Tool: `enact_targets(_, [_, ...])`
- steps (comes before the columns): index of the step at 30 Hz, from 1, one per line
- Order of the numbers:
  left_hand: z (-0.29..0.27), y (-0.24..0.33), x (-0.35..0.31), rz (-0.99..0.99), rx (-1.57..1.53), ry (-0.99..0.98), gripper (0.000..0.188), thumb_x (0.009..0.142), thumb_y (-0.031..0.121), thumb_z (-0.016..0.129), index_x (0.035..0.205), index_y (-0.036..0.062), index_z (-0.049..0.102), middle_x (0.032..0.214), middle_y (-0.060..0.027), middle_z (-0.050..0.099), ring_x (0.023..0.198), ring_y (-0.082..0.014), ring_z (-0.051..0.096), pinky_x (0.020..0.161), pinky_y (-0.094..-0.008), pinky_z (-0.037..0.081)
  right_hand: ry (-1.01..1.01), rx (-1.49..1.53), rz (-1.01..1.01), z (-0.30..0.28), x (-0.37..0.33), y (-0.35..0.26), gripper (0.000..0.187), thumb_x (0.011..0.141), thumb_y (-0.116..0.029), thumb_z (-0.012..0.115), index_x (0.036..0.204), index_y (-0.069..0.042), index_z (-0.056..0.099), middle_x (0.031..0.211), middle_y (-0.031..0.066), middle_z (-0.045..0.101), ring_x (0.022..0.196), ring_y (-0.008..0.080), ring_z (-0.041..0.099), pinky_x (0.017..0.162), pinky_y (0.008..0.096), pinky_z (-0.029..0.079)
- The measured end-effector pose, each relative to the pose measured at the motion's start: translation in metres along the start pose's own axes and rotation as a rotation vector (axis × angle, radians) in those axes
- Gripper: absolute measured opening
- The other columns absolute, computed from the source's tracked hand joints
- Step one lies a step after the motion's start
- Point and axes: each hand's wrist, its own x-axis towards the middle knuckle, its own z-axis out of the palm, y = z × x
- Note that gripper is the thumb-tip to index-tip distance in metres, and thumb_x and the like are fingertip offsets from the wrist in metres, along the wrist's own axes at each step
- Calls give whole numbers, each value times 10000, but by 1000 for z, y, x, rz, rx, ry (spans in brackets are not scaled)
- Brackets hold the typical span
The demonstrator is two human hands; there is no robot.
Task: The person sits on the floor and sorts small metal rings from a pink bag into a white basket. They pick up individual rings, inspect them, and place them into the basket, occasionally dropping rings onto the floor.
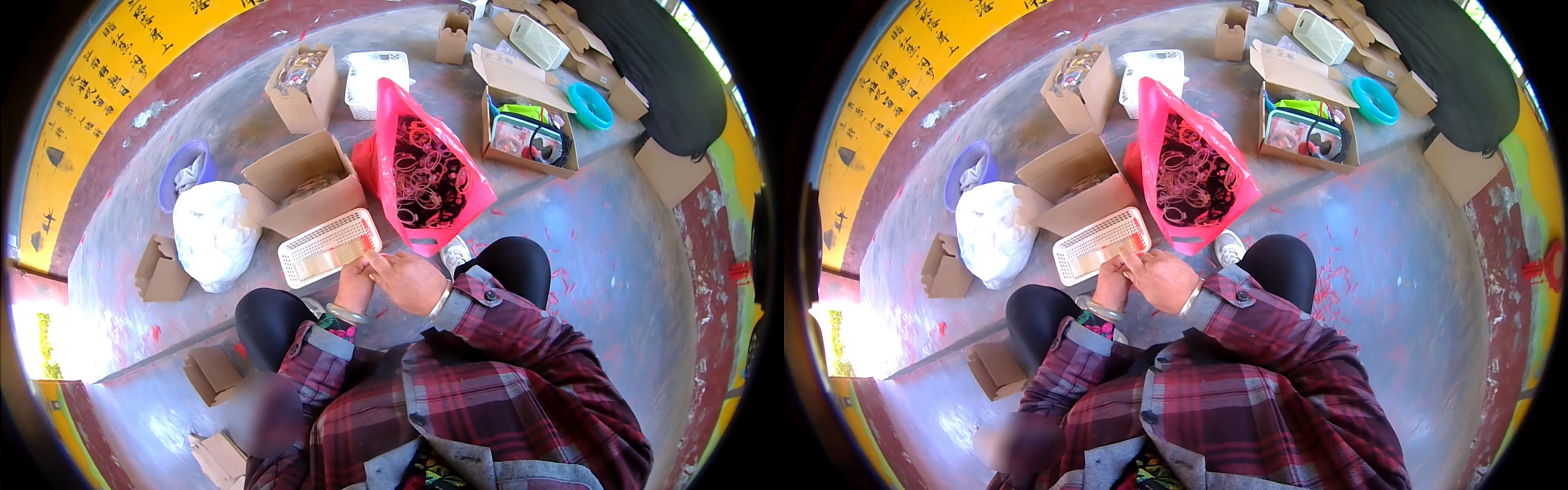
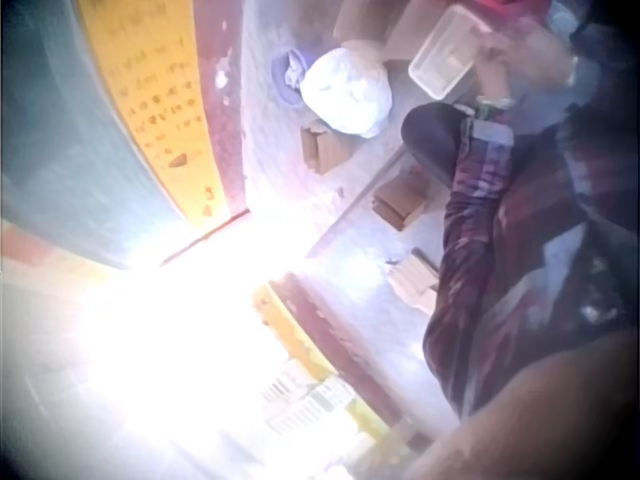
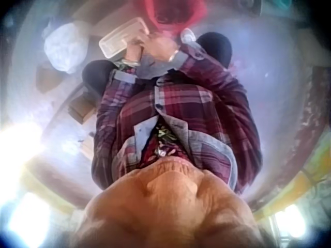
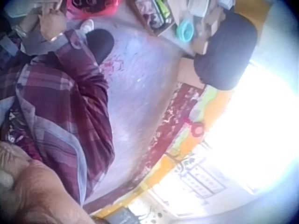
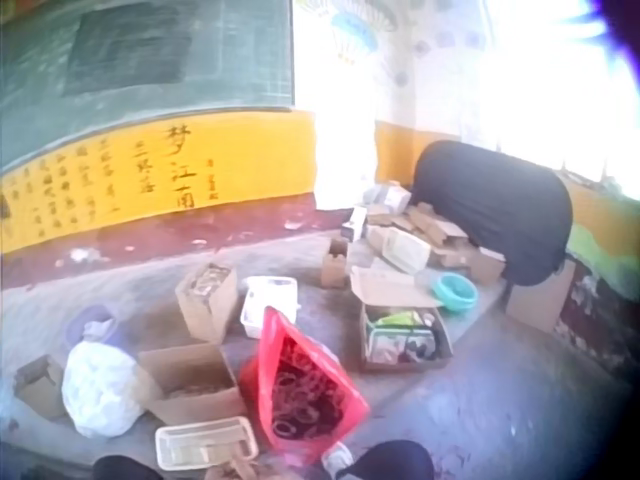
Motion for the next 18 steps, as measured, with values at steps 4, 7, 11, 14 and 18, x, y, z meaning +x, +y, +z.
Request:
enact_targets(4, [-7, 8, 0, -19, 76, 4, 218, 838, 15, 446, 995, -51, 581, 888, -89, 613, 779, -139, 570, 699, -234, 457, 68, -41, -121, -16, 10, 9, 210, 775, -139, 514, 948, -25, 479, 777, 120, 565, 704, 308, 568, 595, 410, 449])
enact_targets(7, [-5, 29, -9, -99, -79, 64, 220, 839, 25, 459, 1000, -64, 578, 920, -97, 611, 816, -147, 573, 759, -244, 460, 223, -157, -51, -37, 32, 37, 92, 722, -125, 509, 648, -75, 528, 643, 105, 532, 638, 285, 562, 528, 384, 460])
enact_targets(11, [-5, 31, -9, -64, -88, 67, 224, 840, 39, 466, 1003, -68, 576, 959, -101, 604, 870, -155, 574, 827, -270, 457, -50, -190, 372, -33, 70, 130, 171, 731, -166, 505, 742, -23, 598, 791, 205, 611, 788, 354, 596, 716, 451, 474])
enact_targets(14, [-8, 23, -2, -80, -20, 30, 230, 841, 42, 467, 1012, -68, 573, 976, -97, 597, 897, -159, 573, 844, -280, 456, -58, -363, 509, -16, 86, 193, 227, 759, -156, 494, 918, -22, 584, 846, 194, 622, 832, 352, 597, 750, 440, 473])
enact_targets(18, [-5, 20, 4, -105, 4, -5, 234, 842, 47, 463, 1016, -65, 574, 988, -94, 592, 916, -154, 568, 839, -278, 456, 307, -29, 705, 22, 90, 261, 335, 788, -86, 471, 1119, -55, 514, 1229, 203, 431, 1064, 344, 499, 882, 417, 404])
